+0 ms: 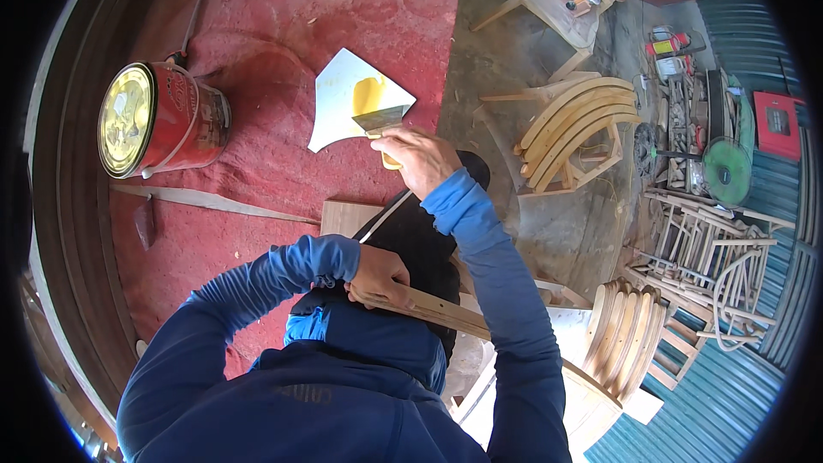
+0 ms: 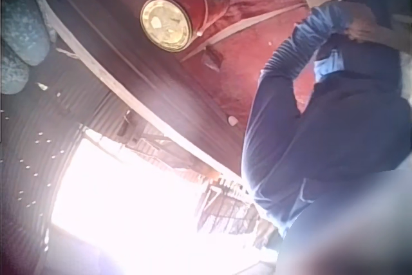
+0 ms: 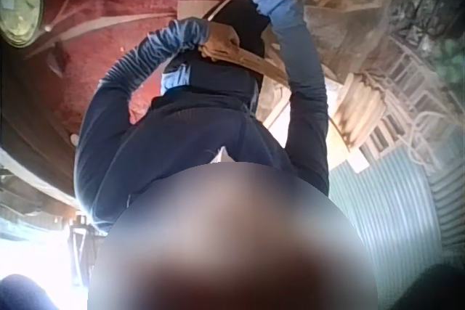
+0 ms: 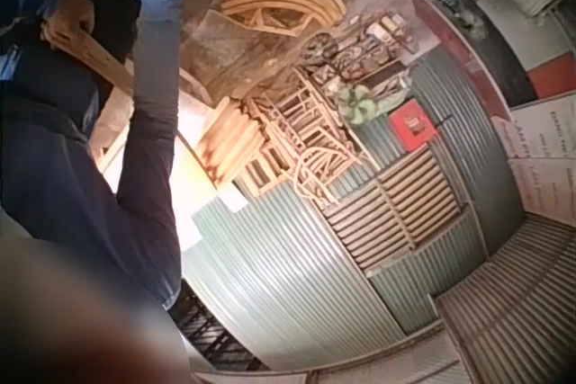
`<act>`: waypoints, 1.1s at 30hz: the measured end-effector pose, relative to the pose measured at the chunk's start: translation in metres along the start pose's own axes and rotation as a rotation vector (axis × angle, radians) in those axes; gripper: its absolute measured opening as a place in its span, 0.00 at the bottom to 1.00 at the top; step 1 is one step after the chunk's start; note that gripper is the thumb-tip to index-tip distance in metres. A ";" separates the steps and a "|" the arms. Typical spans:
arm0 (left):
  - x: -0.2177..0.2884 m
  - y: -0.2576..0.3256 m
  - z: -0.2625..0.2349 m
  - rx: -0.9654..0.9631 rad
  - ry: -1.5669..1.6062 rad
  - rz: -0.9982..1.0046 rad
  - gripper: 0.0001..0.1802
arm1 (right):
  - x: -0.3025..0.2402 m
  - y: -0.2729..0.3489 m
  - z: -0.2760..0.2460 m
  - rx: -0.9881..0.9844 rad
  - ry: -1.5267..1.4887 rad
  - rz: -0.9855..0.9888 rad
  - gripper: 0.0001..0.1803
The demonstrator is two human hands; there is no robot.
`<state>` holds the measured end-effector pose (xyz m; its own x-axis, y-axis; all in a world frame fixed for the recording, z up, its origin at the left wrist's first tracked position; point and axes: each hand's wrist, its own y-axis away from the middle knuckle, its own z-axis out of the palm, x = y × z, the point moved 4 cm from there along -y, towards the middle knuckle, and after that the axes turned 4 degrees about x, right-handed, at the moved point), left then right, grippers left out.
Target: The recorder applies glue to curved wooden slats using a putty knife in a workshop setting.
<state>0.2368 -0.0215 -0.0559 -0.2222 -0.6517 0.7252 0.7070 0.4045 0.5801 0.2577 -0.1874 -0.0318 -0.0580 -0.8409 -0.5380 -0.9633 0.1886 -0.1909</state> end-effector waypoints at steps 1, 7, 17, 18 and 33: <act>0.001 0.000 -0.001 -0.003 0.005 0.003 0.32 | 0.001 0.000 0.002 -0.013 0.019 -0.006 0.19; -0.002 -0.001 -0.001 -0.003 0.030 0.007 0.30 | 0.003 0.000 0.002 -0.139 -0.036 0.070 0.17; 0.003 0.002 0.008 0.038 0.010 -0.024 0.28 | 0.030 0.029 -0.071 0.279 -0.911 0.583 0.14; 0.003 0.005 0.008 0.062 0.017 -0.027 0.28 | 0.030 0.043 -0.084 0.350 -1.011 0.631 0.15; 0.006 0.007 0.006 0.080 0.111 -0.176 0.26 | -0.128 0.428 -0.222 1.639 -1.075 0.550 0.15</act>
<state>0.2364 -0.0188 -0.0455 -0.2585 -0.7817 0.5675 0.6073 0.3253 0.7248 -0.2055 -0.1117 0.1379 0.5384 -0.0837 -0.8385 0.2272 0.9726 0.0488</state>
